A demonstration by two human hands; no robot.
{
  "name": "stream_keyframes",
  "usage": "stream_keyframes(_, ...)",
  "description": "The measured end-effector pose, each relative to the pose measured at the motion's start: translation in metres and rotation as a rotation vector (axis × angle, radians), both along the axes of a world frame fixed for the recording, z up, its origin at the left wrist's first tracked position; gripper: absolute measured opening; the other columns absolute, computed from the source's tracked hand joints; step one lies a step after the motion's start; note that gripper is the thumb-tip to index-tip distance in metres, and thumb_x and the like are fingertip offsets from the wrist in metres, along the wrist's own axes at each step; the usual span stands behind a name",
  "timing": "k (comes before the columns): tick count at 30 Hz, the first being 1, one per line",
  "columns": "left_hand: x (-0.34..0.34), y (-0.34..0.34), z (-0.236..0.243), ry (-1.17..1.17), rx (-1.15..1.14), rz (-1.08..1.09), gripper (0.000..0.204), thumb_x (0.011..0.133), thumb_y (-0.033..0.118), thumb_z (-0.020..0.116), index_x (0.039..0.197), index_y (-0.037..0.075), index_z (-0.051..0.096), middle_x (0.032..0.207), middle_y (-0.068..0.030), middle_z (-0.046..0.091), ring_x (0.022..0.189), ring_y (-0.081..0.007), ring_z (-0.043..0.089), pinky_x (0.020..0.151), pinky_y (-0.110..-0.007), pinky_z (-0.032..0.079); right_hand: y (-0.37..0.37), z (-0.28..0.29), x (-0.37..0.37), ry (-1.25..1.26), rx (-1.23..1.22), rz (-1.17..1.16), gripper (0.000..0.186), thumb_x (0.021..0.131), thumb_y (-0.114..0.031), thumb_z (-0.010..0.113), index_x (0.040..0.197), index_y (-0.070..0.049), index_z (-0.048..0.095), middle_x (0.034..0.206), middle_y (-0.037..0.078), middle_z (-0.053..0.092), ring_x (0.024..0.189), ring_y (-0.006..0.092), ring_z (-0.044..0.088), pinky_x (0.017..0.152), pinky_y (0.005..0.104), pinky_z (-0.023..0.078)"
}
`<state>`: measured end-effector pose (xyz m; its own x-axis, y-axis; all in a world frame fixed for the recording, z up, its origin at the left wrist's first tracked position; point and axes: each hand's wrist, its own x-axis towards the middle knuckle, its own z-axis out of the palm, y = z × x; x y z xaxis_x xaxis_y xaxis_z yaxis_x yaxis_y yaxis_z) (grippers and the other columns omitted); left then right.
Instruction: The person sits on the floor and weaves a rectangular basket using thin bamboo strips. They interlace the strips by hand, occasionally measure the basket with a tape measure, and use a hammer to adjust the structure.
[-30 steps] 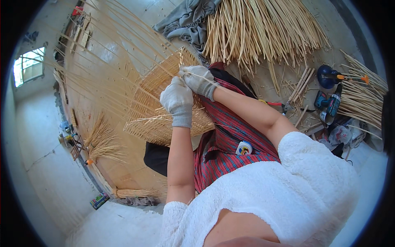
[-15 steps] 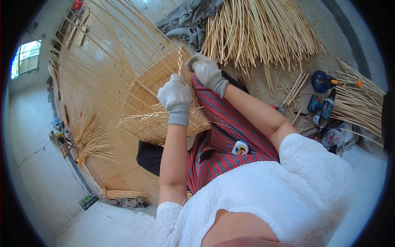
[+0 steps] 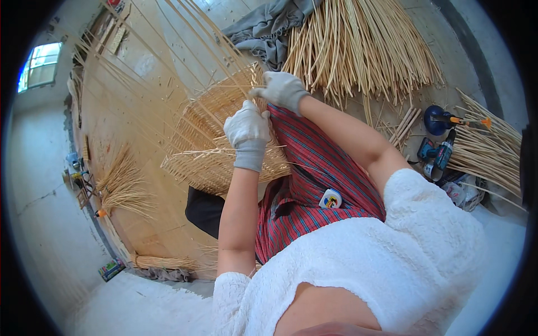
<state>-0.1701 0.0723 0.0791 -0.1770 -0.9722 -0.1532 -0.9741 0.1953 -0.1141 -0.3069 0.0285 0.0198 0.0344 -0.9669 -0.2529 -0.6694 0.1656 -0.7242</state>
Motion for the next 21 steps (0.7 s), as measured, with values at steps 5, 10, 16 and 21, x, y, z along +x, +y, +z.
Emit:
stream_keyframes(5, 0.039, 0.003, 0.034, 0.185, -0.091, -0.049, 0.035, 0.086, 0.041, 0.07, 0.101, 0.009, 0.065, 0.086, -0.0154, 0.073, 0.082, -0.0376, 0.07, 0.072, -0.048, 0.053, 0.079, 0.025, -0.029, -0.604, -0.513, -0.129, 0.024, 0.105, -0.018, 0.047, 0.117, -0.004, 0.063, 0.089, 0.01, 0.067, 0.087, 0.0205, 0.067, 0.078, 0.0332, 0.052)
stream_keyframes(10, 0.117, 0.009, 0.089, 0.721, -0.003, -0.011, 0.021, 0.087, 0.021, 0.075, 0.099, 0.006, 0.066, 0.088, -0.0104, 0.073, 0.082, -0.0256, 0.071, 0.074, -0.04, 0.055, 0.143, 0.051, -0.011, -0.884, -0.099, -0.045, 0.024, 0.106, -0.015, 0.05, 0.123, -0.004, 0.062, 0.081, -0.001, 0.06, 0.069, 0.0038, 0.055, 0.06, 0.0193, 0.045)
stream_keyframes(16, 0.241, 0.028, 0.068, 0.803, -0.367, 0.173, 0.045, 0.089, 0.019, 0.074, 0.13, 0.012, 0.056, 0.104, -0.0099, 0.07, 0.095, -0.0243, 0.069, 0.085, -0.038, 0.054, 0.175, 0.069, 0.037, -0.792, 0.023, 0.091, 0.023, 0.103, -0.012, 0.054, 0.122, -0.003, 0.064, 0.078, -0.002, 0.063, 0.066, 0.0035, 0.058, 0.06, 0.0206, 0.048)
stream_keyframes(21, 0.266, 0.074, 0.074, 0.204, -0.611, 0.124, 0.07, 0.089, 0.034, 0.073, 0.15, 0.021, 0.041, 0.118, -0.013, 0.068, 0.111, -0.0301, 0.065, 0.095, -0.041, 0.05, 0.175, 0.092, 0.087, -0.543, -0.023, 0.251, 0.02, 0.102, -0.017, 0.058, 0.116, -0.005, 0.065, 0.08, 0.006, 0.068, 0.063, 0.0073, 0.062, 0.059, 0.0243, 0.051)
